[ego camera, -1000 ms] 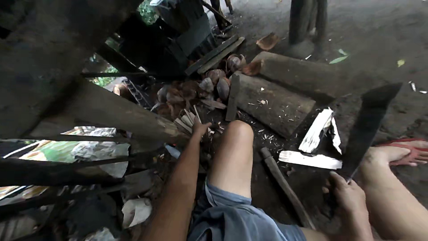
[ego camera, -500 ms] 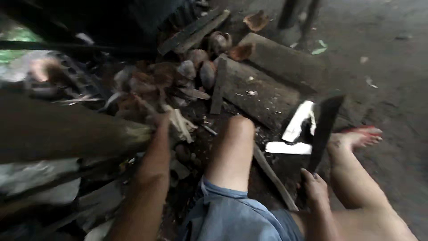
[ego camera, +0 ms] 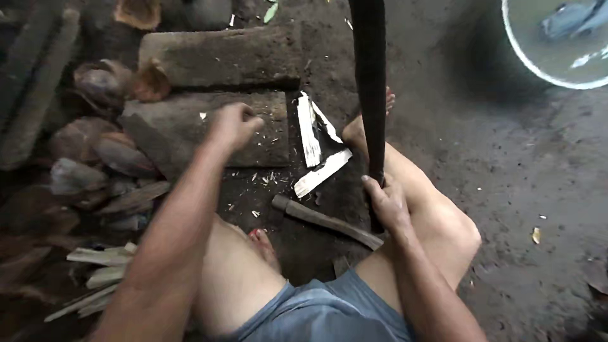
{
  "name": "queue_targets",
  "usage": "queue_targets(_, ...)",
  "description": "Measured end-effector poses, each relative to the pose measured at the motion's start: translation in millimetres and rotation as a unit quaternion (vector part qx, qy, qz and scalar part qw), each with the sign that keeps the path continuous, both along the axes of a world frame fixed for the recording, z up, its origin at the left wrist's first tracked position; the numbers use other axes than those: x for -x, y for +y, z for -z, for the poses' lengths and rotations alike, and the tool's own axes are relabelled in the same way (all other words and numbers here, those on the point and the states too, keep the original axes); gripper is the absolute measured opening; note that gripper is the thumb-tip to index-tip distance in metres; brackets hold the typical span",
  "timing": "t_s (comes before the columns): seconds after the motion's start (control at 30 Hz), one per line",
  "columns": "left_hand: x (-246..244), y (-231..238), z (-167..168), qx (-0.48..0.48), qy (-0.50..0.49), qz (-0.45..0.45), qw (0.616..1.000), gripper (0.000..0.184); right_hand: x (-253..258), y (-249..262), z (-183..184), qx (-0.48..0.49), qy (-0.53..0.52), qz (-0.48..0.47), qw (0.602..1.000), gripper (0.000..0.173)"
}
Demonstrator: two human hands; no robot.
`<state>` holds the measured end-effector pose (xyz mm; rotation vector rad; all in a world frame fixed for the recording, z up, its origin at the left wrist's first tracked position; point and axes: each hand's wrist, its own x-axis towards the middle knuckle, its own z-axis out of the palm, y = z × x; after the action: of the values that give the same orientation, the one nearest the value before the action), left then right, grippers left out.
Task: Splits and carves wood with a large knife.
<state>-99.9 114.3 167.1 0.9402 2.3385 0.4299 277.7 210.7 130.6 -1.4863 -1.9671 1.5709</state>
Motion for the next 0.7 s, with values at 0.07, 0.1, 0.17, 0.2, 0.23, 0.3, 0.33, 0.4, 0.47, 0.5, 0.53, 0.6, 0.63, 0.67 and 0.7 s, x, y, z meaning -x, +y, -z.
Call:
queue_targets(0.07, -34, 52, 62, 0.028, -0.082, 0.003, 0.996, 0.043, -2, -3, 6, -0.009, 0.002, 0.01, 1.0, 0.036)
queue_targets(0.1, -53, 71, 94, 0.04, -0.119, -0.013, 0.992, 0.048, -3, -4, 8, -0.006, 0.004, 0.015, 1.0, 0.039)
queue_targets(0.17, -87, 99, 152, 0.07, -0.149, -0.058, 0.985, 0.066, -6, -4, 12, 0.0, 0.002, 0.022, 1.0, 0.039)
queue_targets(0.2, -99, 109, 176, 0.086, -0.143, -0.089, 0.982, 0.075, -8, -3, 12, 0.003, -0.001, 0.024, 1.0, 0.038)
queue_targets(0.23, -108, 119, 195, 0.093, -0.133, -0.129, 0.978, 0.082, -9, -2, 12, 0.006, -0.002, 0.027, 1.0, 0.038)
queue_targets(0.3, -116, 136, 222, 0.084, -0.108, -0.2, 0.97, 0.087, -10, 1, 12, 0.009, 0.012, 0.035, 0.999, 0.036)
queue_targets(0.33, -118, 142, 230, 0.08, -0.107, -0.226, 0.965, 0.089, -10, 1, 13, 0.009, 0.024, 0.04, 0.999, 0.034)
queue_targets(0.4, -118, 149, 239, 0.073, -0.118, -0.271, 0.952, 0.097, -7, 0, 14, 0.006, 0.037, 0.048, 0.998, 0.033)
queue_targets(0.47, -113, 153, 244, 0.066, -0.143, -0.294, 0.943, 0.101, -3, 1, 13, 0.004, 0.043, 0.056, 0.998, 0.033)
queue_targets(0.5, -110, 152, 246, 0.05, -0.163, -0.295, 0.94, 0.095, -1, 2, 13, 0.0, 0.044, 0.057, 0.997, 0.032)
queue_targets(0.53, -107, 149, 248, 0.028, -0.182, -0.294, 0.938, 0.08, 1, 2, 13, -0.006, 0.041, 0.056, 0.998, 0.032)
queue_targets(0.6, -102, 143, 240, -0.009, -0.224, -0.275, 0.935, 0.06, 4, 2, 13, -0.02, 0.036, 0.058, 0.997, 0.03)
queue_targets(0.63, -101, 139, 229, -0.032, -0.249, -0.267, 0.931, 0.058, 4, 1, 13, -0.029, 0.036, 0.056, 0.997, 0.03)
queue_targets(0.67, -99, 135, 214, -0.057, -0.263, -0.258, 0.928, 0.059, 5, 0, 13, -0.041, 0.036, 0.053, 0.997, 0.03)
queue_targets(0.7, -95, 130, 195, -0.08, -0.263, -0.246, 0.929, 0.06, 7, -1, 14, -0.055, 0.037, 0.047, 0.997, 0.031)
